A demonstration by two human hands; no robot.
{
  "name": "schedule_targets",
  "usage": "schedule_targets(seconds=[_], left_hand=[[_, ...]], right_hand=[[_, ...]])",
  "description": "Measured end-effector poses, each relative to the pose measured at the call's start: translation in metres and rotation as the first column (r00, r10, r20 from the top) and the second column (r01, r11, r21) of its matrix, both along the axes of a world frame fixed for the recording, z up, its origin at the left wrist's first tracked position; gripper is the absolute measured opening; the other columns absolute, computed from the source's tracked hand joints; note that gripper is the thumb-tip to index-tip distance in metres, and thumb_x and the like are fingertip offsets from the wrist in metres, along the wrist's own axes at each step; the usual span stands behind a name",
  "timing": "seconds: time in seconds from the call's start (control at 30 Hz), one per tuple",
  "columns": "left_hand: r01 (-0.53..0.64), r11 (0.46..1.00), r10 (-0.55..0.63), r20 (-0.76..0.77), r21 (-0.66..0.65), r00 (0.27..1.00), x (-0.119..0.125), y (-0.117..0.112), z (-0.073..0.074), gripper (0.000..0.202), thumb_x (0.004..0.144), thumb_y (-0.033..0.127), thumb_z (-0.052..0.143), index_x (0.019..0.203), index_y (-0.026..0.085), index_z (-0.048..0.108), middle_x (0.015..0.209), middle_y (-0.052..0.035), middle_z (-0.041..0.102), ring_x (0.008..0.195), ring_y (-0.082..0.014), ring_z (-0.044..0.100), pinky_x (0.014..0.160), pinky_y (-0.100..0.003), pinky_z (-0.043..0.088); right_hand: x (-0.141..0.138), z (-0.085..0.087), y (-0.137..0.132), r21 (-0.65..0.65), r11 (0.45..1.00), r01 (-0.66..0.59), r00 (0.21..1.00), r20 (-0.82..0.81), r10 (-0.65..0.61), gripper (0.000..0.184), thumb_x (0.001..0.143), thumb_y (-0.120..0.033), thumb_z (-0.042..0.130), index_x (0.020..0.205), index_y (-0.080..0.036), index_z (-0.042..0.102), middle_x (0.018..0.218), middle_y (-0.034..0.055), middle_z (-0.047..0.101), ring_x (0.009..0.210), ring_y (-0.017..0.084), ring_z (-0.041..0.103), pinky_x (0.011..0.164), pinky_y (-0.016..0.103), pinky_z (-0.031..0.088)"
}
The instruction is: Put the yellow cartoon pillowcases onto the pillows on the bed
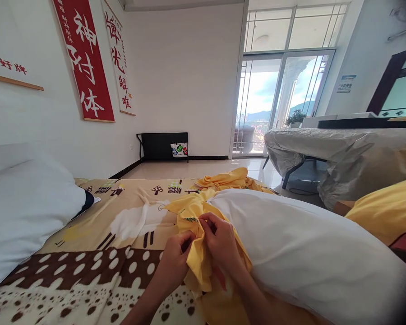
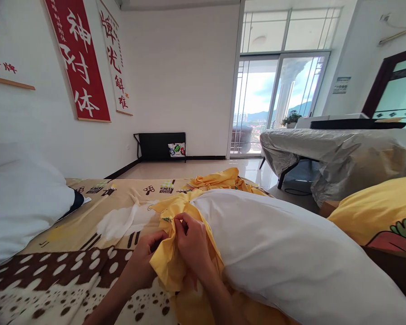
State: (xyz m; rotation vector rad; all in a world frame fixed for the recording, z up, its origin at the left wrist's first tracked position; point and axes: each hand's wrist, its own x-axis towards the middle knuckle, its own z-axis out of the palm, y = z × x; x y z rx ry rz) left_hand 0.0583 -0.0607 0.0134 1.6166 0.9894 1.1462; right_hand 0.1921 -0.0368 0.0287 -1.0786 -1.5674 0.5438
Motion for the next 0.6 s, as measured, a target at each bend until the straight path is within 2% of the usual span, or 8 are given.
schedule_targets(seconds=[0.13, 0.23, 0.33, 0.43, 0.5, 0.6], left_hand=[[0.016, 1.000, -0.015, -0.092, 0.010, 0.996, 0.000, 0.001, -0.001, 0.028, 0.080, 0.035, 0.053, 0.061, 0.015, 0.049, 0.060, -0.0001, 0.045, 0.060, -0.0122, 0.038, 0.052, -0.022, 0.027], [0.046, 0.999, -0.049, -0.131, -0.024, 0.990, -0.003, 0.001, 0.001, 0.030, 0.079, 0.037, 0.053, 0.059, 0.016, 0.048, 0.060, -0.0004, 0.045, 0.060, -0.0126, 0.038, 0.052, -0.022, 0.027], [0.069, 0.995, -0.075, -0.091, -0.070, 0.993, -0.004, 0.001, 0.004, 0.031, 0.078, 0.039, 0.055, 0.058, 0.016, 0.046, 0.060, -0.0002, 0.045, 0.060, -0.0123, 0.038, 0.051, -0.022, 0.027], [0.147, 0.981, -0.156, -0.068, -0.124, 0.985, -0.003, -0.002, 0.004, 0.034, 0.078, 0.041, 0.055, 0.057, 0.016, 0.045, 0.058, 0.0012, 0.041, 0.056, -0.0103, 0.032, 0.048, -0.021, 0.022], [0.166, 0.976, -0.178, -0.080, -0.139, 0.981, -0.001, -0.003, 0.005, 0.035, 0.077, 0.041, 0.058, 0.056, 0.016, 0.044, 0.056, 0.0023, 0.036, 0.054, -0.0094, 0.028, 0.047, -0.022, 0.019], [0.120, 0.987, -0.122, -0.016, -0.108, 0.992, -0.001, -0.002, 0.007, 0.034, 0.076, 0.040, 0.058, 0.056, 0.016, 0.048, 0.055, 0.0025, 0.039, 0.053, -0.0093, 0.031, 0.047, -0.021, 0.022]], right_hand=[[0.001, -0.002, 0.003, -0.051, 0.999, 0.007, 0.999, 0.054, -0.005, 0.018, 0.080, -0.032, 0.052, 0.071, -0.020, 0.062, 0.058, -0.0001, 0.059, 0.052, 0.013, 0.045, 0.055, 0.027, 0.033], [0.001, -0.004, 0.005, -0.067, 0.998, -0.006, 0.999, 0.033, 0.008, 0.017, 0.078, -0.031, 0.054, 0.070, -0.020, 0.063, 0.057, -0.0005, 0.058, 0.052, 0.012, 0.044, 0.054, 0.026, 0.032], [-0.001, -0.006, 0.005, -0.061, 0.998, -0.018, 0.998, -0.057, 0.014, 0.016, 0.077, -0.032, 0.055, 0.070, -0.019, 0.063, 0.061, 0.0002, 0.058, 0.056, 0.013, 0.046, 0.056, 0.026, 0.034], [0.000, -0.007, 0.008, -0.030, 0.999, 0.020, 0.988, -0.155, -0.024, 0.016, 0.079, -0.032, 0.054, 0.073, -0.019, 0.061, 0.067, 0.0011, 0.060, 0.062, 0.014, 0.050, 0.059, 0.026, 0.036], [0.004, -0.007, 0.011, -0.029, 0.999, 0.035, 0.988, -0.150, -0.039, 0.017, 0.080, -0.033, 0.052, 0.075, -0.019, 0.061, 0.070, 0.0019, 0.062, 0.065, 0.015, 0.051, 0.061, 0.027, 0.037], [0.012, -0.005, 0.014, -0.091, 0.996, -0.020, 0.998, -0.057, 0.015, 0.019, 0.080, -0.035, 0.053, 0.074, -0.019, 0.061, 0.070, 0.0027, 0.062, 0.065, 0.015, 0.052, 0.061, 0.027, 0.038]])
